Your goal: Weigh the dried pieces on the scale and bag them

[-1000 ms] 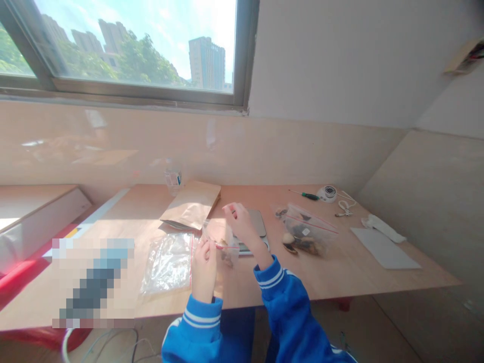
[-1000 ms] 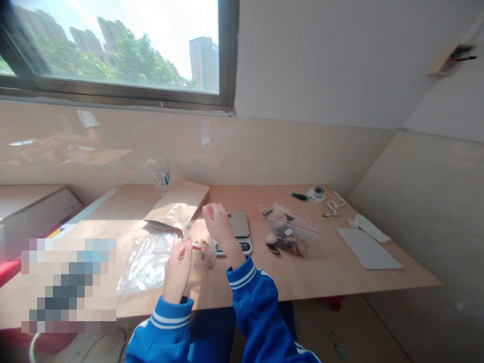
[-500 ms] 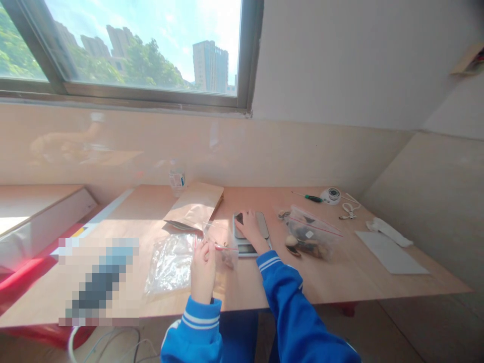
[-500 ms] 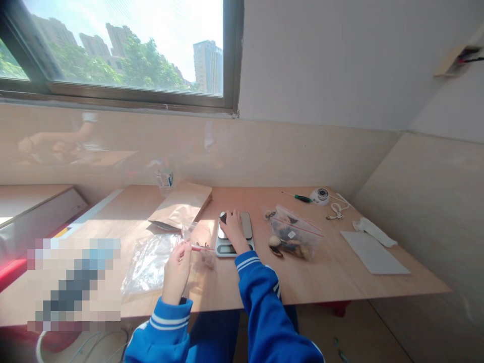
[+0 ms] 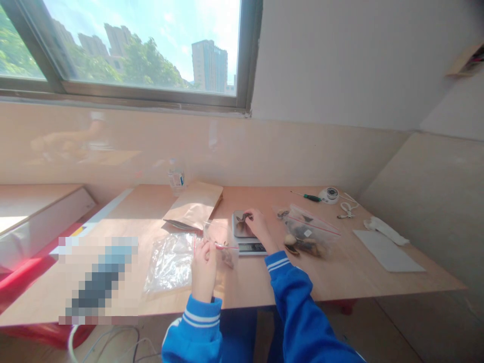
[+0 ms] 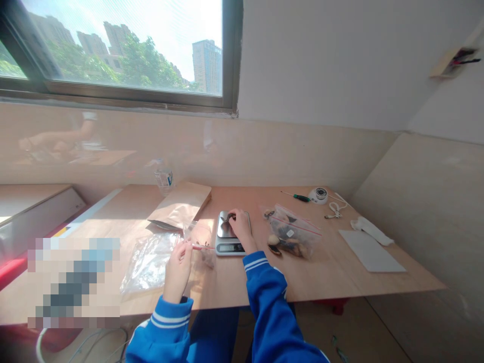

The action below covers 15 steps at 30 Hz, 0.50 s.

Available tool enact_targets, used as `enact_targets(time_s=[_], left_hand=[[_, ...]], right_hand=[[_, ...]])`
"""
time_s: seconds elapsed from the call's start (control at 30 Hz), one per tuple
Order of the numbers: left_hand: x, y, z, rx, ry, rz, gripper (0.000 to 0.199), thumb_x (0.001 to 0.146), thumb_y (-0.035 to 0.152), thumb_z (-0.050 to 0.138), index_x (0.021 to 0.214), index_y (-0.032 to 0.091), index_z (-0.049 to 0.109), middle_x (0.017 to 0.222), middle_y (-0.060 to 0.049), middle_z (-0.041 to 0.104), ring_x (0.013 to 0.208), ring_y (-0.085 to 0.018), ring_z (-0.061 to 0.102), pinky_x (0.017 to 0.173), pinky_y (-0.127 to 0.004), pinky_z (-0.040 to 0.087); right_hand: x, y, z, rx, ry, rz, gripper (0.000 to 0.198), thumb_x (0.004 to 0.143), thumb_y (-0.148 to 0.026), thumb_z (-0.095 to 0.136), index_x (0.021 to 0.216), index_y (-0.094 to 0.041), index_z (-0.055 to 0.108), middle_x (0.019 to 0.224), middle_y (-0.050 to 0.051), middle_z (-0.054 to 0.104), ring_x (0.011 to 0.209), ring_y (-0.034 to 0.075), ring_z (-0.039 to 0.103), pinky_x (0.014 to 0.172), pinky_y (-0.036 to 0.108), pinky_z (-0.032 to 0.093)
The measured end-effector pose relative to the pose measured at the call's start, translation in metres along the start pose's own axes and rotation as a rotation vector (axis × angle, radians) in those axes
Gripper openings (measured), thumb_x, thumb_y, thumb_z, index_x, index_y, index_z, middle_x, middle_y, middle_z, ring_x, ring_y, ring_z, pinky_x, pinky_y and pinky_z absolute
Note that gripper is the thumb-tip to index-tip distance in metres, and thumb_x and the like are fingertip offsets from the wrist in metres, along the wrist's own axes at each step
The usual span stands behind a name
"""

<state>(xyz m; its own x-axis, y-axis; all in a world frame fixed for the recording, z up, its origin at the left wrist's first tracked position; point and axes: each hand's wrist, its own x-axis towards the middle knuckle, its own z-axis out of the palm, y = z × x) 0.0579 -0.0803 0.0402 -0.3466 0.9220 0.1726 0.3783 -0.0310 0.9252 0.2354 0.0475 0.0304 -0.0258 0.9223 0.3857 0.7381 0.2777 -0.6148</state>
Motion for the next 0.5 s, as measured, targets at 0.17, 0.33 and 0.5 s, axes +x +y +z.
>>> enact_targets(time_s=[0.17,0.33,0.5], left_hand=[[-0.002,0.002,0.004,0.001,0.003,-0.003,0.042,0.084,0.048,0.040,0.071,0.020,0.068,0.099,-0.011,0.066,0.108,-0.025,0.056,0.094,-0.038,0.045],[-0.003,0.002,0.004,0.024,-0.005,-0.008,0.041,0.084,0.047,0.039,0.072,0.020,0.068,0.096,-0.012,0.066,0.110,-0.026,0.055,0.095,-0.039,0.044],[-0.003,0.005,0.005,-0.009,-0.002,-0.018,0.040,0.084,0.045,0.040,0.074,0.019,0.068,0.109,-0.014,0.064,0.111,-0.027,0.056,0.091,-0.040,0.047]], right_hand=[[-0.002,-0.009,-0.004,0.033,0.018,0.019,0.024,0.072,-0.005,0.049,0.083,-0.018,0.066,0.092,0.007,0.069,0.089,0.019,0.062,0.084,0.033,0.047],[-0.003,-0.034,-0.021,0.235,0.057,0.012,0.026,0.073,-0.007,0.048,0.088,-0.018,0.067,0.093,0.006,0.069,0.085,0.017,0.063,0.077,0.029,0.050],[-0.007,-0.091,-0.060,0.296,-0.035,-0.221,0.028,0.078,-0.010,0.048,0.094,-0.021,0.068,0.096,0.002,0.066,0.083,0.013,0.062,0.075,0.024,0.049]])
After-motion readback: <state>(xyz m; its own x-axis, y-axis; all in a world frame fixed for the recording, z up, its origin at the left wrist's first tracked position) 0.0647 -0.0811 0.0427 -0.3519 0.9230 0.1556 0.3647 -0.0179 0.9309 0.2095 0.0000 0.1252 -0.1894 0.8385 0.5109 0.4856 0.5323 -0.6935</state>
